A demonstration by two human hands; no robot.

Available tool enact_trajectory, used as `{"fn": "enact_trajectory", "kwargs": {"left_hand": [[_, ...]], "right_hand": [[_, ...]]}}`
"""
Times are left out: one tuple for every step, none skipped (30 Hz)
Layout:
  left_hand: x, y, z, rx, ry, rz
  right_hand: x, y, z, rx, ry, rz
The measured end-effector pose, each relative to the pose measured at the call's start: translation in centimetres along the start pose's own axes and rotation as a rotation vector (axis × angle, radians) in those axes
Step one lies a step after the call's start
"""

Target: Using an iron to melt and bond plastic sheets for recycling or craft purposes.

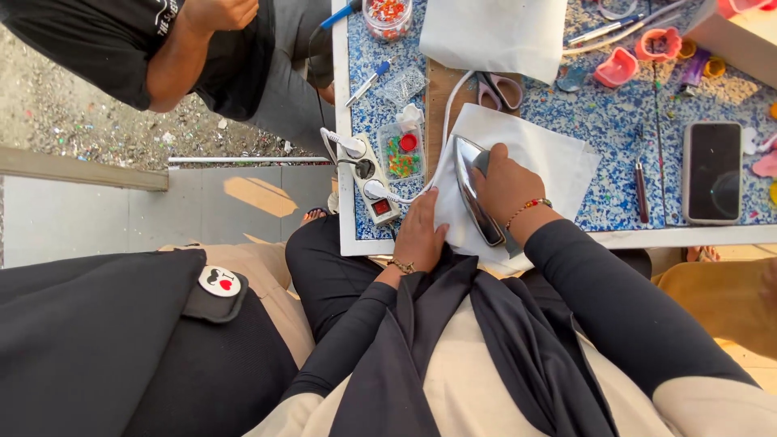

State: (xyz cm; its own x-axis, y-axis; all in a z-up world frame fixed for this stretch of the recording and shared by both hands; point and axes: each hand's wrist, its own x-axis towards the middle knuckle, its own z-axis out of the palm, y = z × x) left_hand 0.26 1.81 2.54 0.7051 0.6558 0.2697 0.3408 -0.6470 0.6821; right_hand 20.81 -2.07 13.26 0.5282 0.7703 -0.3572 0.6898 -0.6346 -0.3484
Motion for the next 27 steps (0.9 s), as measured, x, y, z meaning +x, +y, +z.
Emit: {"fn": "enact_trajectory", "kwargs": {"left_hand": [[-0.3, -0.1, -0.1, 0.0, -0.006, 0.008], [-0.5, -0.3, -0.3, 0.108, -0.11, -0.022], [-0.8, -0.4, -0.5, 0.216, -0.207, -0.057], [-0.8, -0.2, -0.6, 0.216, -0.206, -0.055], [-0.6, -0.1, -0.7, 0.27, -0.247, -0.107], [-0.3, 0.0, -0.8, 0.324, -0.287, -0.159], [-0.4, 0.2, -0.8, 0.323, -0.285, -0.155], [-0.4, 0.3, -0.8, 0.322, -0.311, -0.179], [-0.3, 0.4, -0.9, 0.321, -0.337, -0.2], [-0.4, 0.2, -1.0, 0.32, -0.334, -0.193], [-0.3, 0.1, -0.9, 0.311, -0.343, -0.201], [-0.2, -0.2, -0.8, 0.303, -0.351, -0.209], [-0.3, 0.2, -0.9, 0.3, -0.354, -0.208], [-0.4, 0.5, -1.1, 0.331, -0.297, -0.134], [-0.5, 0.7, -1.3, 0.363, -0.241, -0.062], [-0.4, 1.5, -1.5, 0.361, -0.246, -0.063], [-0.1, 2.3, -1.8, 0.358, -0.227, 0.039], [0.2, 3.1, -2.0, 0.354, -0.208, 0.141], [0.1, 3.3, -1.8, 0.351, -0.214, 0.145], [0.1, 3.4, -1.5, 0.306, -0.255, 0.134], [0.2, 3.5, -1.3, 0.261, -0.293, 0.122], [0.0, 2.8, -0.9, 0.259, -0.296, 0.126], [-0.5, 2.1, -0.4, 0.258, -0.3, 0.084], [-1.0, 1.4, 0.0, 0.256, -0.303, 0.043], [-1.1, 0.9, 0.2, 0.256, -0.306, 0.04], [-1.3, 0.4, 0.4, 0.262, -0.306, 0.038], [-1.5, -0.1, 0.6, 0.268, -0.304, 0.032]], "right_hand": [[-0.3, 0.3, -0.2, 0.005, 0.005, 0.006], [-0.6, 0.6, -0.3, -0.015, -0.001, -0.003], [-0.8, 0.8, -0.4, -0.04, -0.01, -0.019], [-1.2, 1.3, -0.6, -0.04, -0.008, -0.019], [-1.3, 1.8, -0.8, -0.055, -0.007, -0.008], [-1.5, 2.3, -1.1, -0.071, -0.006, 0.002], [-1.6, 3.2, -1.3, -0.073, -0.002, 0.003], [-1.7, 4.1, -1.5, -0.083, -0.005, 0.033], [-1.8, 4.9, -1.8, -0.092, -0.006, 0.064], [-1.6, 5.5, -1.7, -0.092, 0.001, 0.066], [-1.3, 6.4, -1.7, -0.11, 0.02, 0.071], [-1.0, 7.2, -1.7, -0.128, 0.04, 0.077], [-1.4, 6.9, -2.3, -0.13, 0.039, 0.081], [-1.7, 6.4, -2.9, -0.136, 0.061, 0.073], [-1.9, 6.0, -3.5, -0.14, 0.08, 0.064], [-1.7, 5.3, -3.7, -0.141, 0.076, 0.068], [-1.4, 4.6, -4.1, -0.116, 0.088, 0.051], [-1.2, 4.0, -4.5, -0.09, 0.101, 0.035], [-0.9, 3.5, -3.9, -0.088, 0.1, 0.042], [-0.7, 3.0, -3.5, -0.083, 0.094, 0.01], [-0.2, 2.4, -3.1, -0.08, 0.089, -0.024], [-0.2, 1.9, -2.4, -0.078, 0.091, -0.019], [-0.3, 1.5, -1.6, -0.099, 0.067, -0.044], [-0.3, 1.0, -0.8, -0.119, 0.044, -0.07], [-0.1, 0.8, -0.8, -0.118, 0.04, -0.07], [0.1, 0.6, -0.9, -0.111, 0.026, -0.064], [0.3, 0.4, -0.9, -0.107, 0.009, -0.061]]}}
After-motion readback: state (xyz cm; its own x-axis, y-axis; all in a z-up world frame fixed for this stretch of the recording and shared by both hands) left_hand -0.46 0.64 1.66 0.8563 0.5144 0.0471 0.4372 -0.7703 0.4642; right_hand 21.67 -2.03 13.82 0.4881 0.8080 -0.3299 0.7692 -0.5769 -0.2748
